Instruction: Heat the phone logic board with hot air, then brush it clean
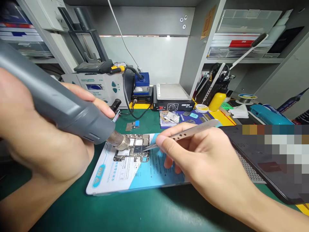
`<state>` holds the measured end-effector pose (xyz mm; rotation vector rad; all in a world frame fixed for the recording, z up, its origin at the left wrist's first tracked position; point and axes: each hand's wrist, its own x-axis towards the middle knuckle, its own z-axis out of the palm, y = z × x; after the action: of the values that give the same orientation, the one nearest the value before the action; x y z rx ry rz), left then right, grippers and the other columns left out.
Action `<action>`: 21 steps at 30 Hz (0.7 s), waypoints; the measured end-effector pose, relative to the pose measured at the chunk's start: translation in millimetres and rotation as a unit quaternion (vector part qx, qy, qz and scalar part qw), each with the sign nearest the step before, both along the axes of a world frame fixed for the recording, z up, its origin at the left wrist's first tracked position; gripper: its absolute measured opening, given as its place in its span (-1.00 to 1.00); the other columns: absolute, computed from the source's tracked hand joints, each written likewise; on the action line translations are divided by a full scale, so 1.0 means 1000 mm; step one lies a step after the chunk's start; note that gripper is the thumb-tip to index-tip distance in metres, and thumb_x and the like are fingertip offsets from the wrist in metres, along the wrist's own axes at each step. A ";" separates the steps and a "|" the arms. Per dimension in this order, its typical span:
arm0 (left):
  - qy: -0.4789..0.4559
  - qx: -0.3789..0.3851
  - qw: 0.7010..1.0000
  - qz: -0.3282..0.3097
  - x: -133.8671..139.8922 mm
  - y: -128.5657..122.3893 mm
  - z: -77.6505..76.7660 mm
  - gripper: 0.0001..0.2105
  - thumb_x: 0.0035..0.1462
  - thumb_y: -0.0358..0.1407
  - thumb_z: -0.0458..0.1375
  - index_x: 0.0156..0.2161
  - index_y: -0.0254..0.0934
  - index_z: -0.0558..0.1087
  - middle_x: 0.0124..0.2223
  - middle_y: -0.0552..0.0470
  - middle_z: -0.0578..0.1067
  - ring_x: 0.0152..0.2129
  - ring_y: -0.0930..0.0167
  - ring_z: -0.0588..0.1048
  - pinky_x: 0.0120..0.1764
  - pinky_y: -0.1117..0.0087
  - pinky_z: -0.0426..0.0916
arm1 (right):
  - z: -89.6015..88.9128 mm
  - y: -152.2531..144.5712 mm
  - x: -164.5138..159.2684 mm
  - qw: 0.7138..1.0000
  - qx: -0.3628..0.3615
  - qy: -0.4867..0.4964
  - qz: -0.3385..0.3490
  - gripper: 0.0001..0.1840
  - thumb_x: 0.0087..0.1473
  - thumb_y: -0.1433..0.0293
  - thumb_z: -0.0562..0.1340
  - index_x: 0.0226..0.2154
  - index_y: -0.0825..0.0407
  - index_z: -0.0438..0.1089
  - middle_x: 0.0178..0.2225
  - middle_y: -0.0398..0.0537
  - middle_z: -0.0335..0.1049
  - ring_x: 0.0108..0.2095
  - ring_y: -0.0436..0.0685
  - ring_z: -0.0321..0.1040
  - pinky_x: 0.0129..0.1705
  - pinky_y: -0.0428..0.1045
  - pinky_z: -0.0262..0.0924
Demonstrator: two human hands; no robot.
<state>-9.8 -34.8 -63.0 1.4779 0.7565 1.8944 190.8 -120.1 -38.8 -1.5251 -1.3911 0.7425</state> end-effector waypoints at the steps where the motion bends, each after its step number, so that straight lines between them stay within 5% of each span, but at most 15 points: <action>1: -0.026 -0.005 0.999 0.017 -0.002 0.001 0.005 -0.48 0.50 0.30 0.12 -0.31 0.03 0.65 -0.43 0.02 0.65 -0.39 0.10 0.75 -0.44 -0.01 0.61 | 0.001 0.001 -0.001 1.000 -0.006 0.017 0.002 -0.41 0.10 -0.09 0.65 -0.68 -0.09 0.60 -0.64 -0.03 0.55 -0.68 0.10 0.39 -0.70 -0.08 0.25; 5: -0.030 -0.009 0.999 -0.045 -0.006 0.009 0.025 -0.56 0.46 0.18 0.27 -0.36 -0.02 0.64 -0.38 0.02 0.67 -0.40 0.22 0.70 -0.36 0.06 0.63 | 0.001 0.003 -0.001 0.998 -0.006 0.067 0.009 -0.45 0.01 -0.05 0.67 -0.61 -0.04 0.56 -0.58 -0.03 0.58 -0.67 0.09 0.43 -0.64 -0.06 0.33; 11: -0.045 -0.003 0.985 -0.165 0.012 0.018 0.059 -0.41 0.16 0.40 0.47 -0.29 -0.10 0.58 -0.45 0.05 0.59 -0.54 0.28 0.59 -0.49 0.13 0.60 | 0.001 0.002 -0.001 0.994 0.008 0.099 0.039 -0.51 0.04 0.10 0.60 -0.64 -0.07 0.43 -0.67 -0.05 0.51 -0.66 0.08 0.40 -0.61 -0.08 0.29; 16: -0.060 -0.078 0.974 -0.205 0.037 0.011 0.077 -0.62 0.60 0.08 0.16 -0.19 -0.12 0.52 -0.44 0.08 0.54 -0.60 0.36 0.53 -0.59 0.28 0.46 | 0.000 0.003 -0.002 0.995 0.020 0.095 0.036 -0.60 0.06 0.20 0.51 -0.62 -0.11 0.40 -0.67 -0.05 0.51 -0.66 0.10 0.43 -0.63 -0.06 0.32; 21: -0.043 -0.078 0.969 -0.230 0.052 0.010 0.071 -0.32 0.57 0.33 0.06 -0.40 -0.18 0.43 -0.54 0.05 0.44 -0.70 0.43 0.42 -0.64 0.36 0.28 | -0.002 0.002 -0.002 0.996 0.038 0.072 0.038 -0.63 0.10 0.25 0.47 -0.62 -0.14 0.38 -0.69 -0.05 0.51 -0.67 0.13 0.43 -0.65 -0.04 0.31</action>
<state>42.0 -24.9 7.6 1.3267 0.4587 1.4990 189.2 -117.6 -40.6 -1.3397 -1.3590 0.8210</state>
